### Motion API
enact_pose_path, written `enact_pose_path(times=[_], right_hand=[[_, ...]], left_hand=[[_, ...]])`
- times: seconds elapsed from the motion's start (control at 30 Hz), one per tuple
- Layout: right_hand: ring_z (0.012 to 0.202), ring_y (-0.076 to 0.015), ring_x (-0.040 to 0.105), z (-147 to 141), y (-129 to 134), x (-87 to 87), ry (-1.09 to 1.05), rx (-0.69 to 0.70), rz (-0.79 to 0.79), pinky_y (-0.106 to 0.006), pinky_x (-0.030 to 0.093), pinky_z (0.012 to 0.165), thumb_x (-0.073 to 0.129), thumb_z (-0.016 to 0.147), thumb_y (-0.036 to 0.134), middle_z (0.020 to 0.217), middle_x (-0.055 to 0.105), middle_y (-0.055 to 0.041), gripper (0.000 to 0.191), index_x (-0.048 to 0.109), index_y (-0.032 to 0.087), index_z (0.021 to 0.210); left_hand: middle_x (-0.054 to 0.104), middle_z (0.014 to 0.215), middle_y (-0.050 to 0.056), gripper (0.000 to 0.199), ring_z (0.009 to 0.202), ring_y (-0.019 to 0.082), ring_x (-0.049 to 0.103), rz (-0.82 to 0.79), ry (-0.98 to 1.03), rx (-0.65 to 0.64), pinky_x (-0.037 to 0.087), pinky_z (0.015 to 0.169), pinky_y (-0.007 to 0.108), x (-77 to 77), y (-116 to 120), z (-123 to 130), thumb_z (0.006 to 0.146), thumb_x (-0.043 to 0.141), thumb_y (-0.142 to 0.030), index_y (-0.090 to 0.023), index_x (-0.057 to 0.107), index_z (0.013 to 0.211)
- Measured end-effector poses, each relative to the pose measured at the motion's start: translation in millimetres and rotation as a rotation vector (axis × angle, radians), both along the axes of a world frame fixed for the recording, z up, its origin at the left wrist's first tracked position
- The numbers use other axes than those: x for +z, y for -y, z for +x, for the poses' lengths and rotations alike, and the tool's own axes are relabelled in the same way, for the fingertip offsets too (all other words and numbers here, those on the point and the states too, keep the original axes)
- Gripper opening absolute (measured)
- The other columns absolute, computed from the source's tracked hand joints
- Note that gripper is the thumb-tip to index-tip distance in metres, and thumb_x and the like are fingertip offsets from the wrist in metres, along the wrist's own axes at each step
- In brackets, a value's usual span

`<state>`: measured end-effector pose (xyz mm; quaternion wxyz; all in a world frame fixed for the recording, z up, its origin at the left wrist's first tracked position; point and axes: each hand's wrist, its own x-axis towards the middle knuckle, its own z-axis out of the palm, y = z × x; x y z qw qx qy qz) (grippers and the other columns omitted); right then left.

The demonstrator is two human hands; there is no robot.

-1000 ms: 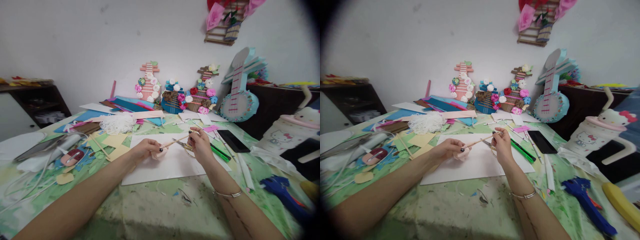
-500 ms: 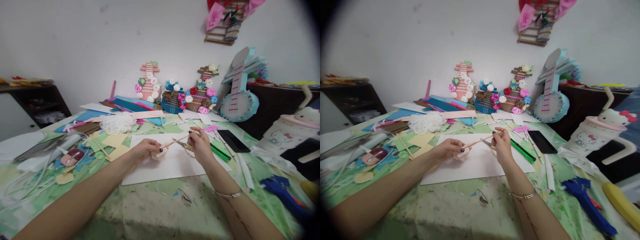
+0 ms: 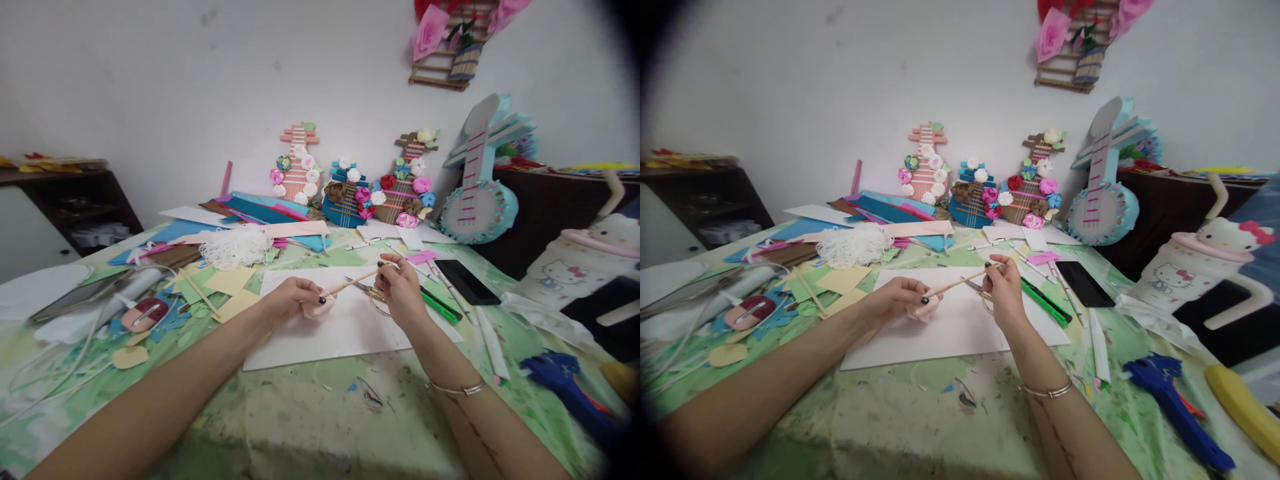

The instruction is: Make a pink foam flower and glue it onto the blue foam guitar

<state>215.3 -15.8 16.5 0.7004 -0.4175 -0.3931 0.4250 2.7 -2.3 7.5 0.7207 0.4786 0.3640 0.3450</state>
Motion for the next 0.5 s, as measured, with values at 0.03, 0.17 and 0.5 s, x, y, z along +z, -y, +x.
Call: enact_pose_path(times=[0.03,0.17,0.5], right_hand=[[0.040,-0.0053,0.035,0,0,0.1,-0.001,-0.001,0.000,-0.021,0.027,0.043,0.064,0.060,0.021,0.049,0.038,0.0123,0.029,0.048,0.022,0.085],[0.040,-0.0051,0.036,-1,0,0.8,-0.005,-0.004,0.002,-0.021,0.027,0.043,0.064,0.060,0.020,0.049,0.038,0.0125,0.030,0.048,0.022,0.086],[0.041,-0.0054,0.037,-1,1,0.2,-0.001,-0.002,0.003,-0.021,0.029,0.045,0.063,0.061,0.019,0.051,0.040,0.0121,0.031,0.047,0.023,0.086]], left_hand=[[0.069,0.075,0.011,0.021,0.098,0.028,0.061,-0.002,0.001,0.000,0.043,0.067,0.028,-0.4,0,0,0.046,0.080,-0.016,-0.011,0.061,0.054],[0.069,0.076,0.012,0.022,0.095,0.029,0.062,-0.010,-0.001,0.028,0.044,0.066,0.029,-6.3,-5,0,0.043,0.080,-0.015,-0.011,0.061,0.054],[0.069,0.077,0.013,0.023,0.094,0.028,0.062,0.010,-0.003,0.025,0.043,0.065,0.028,-10.7,-7,0,0.041,0.080,-0.015,-0.011,0.061,0.053]])
